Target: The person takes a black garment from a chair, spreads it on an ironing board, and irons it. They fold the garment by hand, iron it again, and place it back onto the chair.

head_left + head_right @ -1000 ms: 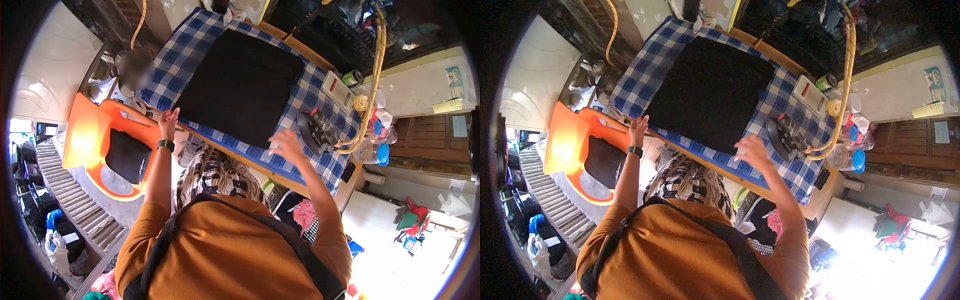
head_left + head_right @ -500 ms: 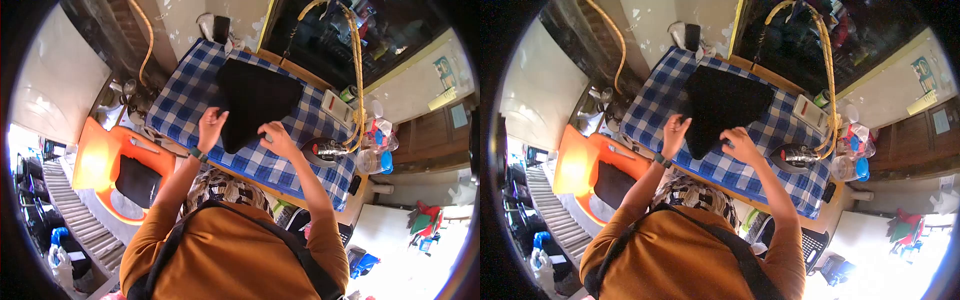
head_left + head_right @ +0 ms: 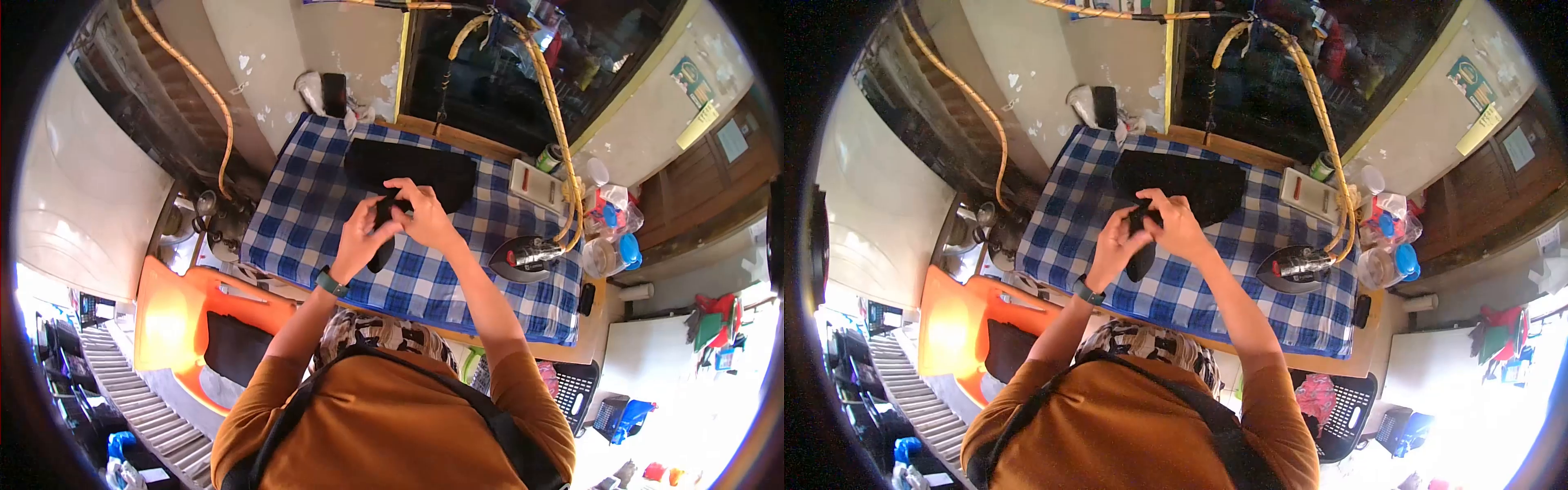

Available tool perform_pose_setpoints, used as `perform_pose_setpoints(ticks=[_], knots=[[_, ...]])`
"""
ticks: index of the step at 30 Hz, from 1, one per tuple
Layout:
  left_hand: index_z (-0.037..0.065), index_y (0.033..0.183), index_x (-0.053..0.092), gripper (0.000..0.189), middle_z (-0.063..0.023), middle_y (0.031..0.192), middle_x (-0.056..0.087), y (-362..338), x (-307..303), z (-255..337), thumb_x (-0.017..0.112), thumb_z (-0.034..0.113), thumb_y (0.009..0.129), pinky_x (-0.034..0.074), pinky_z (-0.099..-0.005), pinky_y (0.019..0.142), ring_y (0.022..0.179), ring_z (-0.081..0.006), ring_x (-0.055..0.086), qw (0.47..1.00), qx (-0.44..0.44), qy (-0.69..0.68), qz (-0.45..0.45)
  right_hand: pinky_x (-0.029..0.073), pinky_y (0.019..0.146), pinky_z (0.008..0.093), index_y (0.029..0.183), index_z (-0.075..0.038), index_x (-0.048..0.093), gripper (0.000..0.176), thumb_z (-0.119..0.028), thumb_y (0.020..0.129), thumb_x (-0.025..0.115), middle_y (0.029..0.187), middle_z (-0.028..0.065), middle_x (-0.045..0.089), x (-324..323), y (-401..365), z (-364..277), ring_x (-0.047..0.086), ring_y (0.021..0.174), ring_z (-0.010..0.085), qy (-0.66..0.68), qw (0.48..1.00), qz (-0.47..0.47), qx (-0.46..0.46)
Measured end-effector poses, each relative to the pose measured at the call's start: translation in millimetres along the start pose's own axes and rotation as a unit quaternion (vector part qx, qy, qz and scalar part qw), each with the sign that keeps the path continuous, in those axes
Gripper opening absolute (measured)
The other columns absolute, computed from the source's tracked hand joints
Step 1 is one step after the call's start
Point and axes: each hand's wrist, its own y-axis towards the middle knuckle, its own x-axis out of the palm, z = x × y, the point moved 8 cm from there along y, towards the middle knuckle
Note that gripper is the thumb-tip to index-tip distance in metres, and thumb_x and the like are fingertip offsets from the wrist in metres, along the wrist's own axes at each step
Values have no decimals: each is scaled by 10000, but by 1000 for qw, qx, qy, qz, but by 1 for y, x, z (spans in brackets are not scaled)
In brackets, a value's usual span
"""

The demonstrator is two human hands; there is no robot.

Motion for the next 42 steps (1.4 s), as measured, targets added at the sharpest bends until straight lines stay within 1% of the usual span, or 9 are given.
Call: perform_pose_setpoints(ticks=[4,10,19,22,26,29,32,37,42], knots=[[-11,1068,568,215,-53,862,667,-8,-12,-2,610,23,860,487,-225,692,816,-53,602,998,-6,61,-27,466,829,342,1165,-81,531,444,-7,749,668,897,87,632,-19,-1,-5,602,859,235,55,997,-43,-20],[6,1016,595,255,-112,811,663,-47,-51,74,633,-3,764,498,-255,645,757,-136,667,978,38,202,-27,502,720,312,1023,-14,595,224,-146,844,621,825,83,644,-127,-58,205,629,796,185,75,896,364,245],[1,924,593,285,-137,1006,682,-156,-75,92,680,37,655,522,-285,706,788,-201,669,968,-39,241,-50,533,437,321,831,56,617,488,-430,867,584,728,161,648,-20,-138,359,652,555,221,176,748,195,609],[3,933,587,303,-143,1029,674,-184,-76,76,679,23,646,531,-295,746,840,-213,674,966,-101,235,-42,526,455,341,692,65,631,636,-558,819,607,627,179,631,-17,-108,337,637,483,257,25,783,169,598],[-6,929,578,294,-153,1036,667,-221,-86,36,667,0,649,540,-306,763,857,-212,674,975,-121,184,40,543,749,406,1017,32,615,716,-625,735,650,974,214,667,-14,-63,324,674,860,315,-296,784,99,537],[-22,939,550,250,-155,1057,651,-240,-97,20,612,-53,699,526,-305,790,883,-183,652,974,-157,140,87,516,837,428,1073,39,577,529,-408,792,617,1001,231,662,8,-50,363,651,959,332,-155,771,-10,617],[-24,970,505,237,-144,1112,624,-254,-111,13,573,-75,749,492,-283,838,923,-161,619,966,-180,47,178,539,746,471,1062,6,501,483,-365,793,653,923,236,661,-25,-7,320,655,876,391,-259,813,181,489],[59,948,459,194,-5,958,489,-258,-123,9,509,-78,820,386,-231,834,907,-83,458,920,-211,-137,300,533,751,493,1090,-43,478,369,-265,838,630,963,260,644,-6,98,277,652,872,399,-191,859,213,424],[80,936,464,158,31,873,459,-283,-141,-28,515,-42,848,355,-207,720,794,-57,412,878,-255,-176,364,570,653,404,1248,0,451,470,-212,850,585,1081,221,617,113,172,323,679,804,327,-78,899,18,430]])
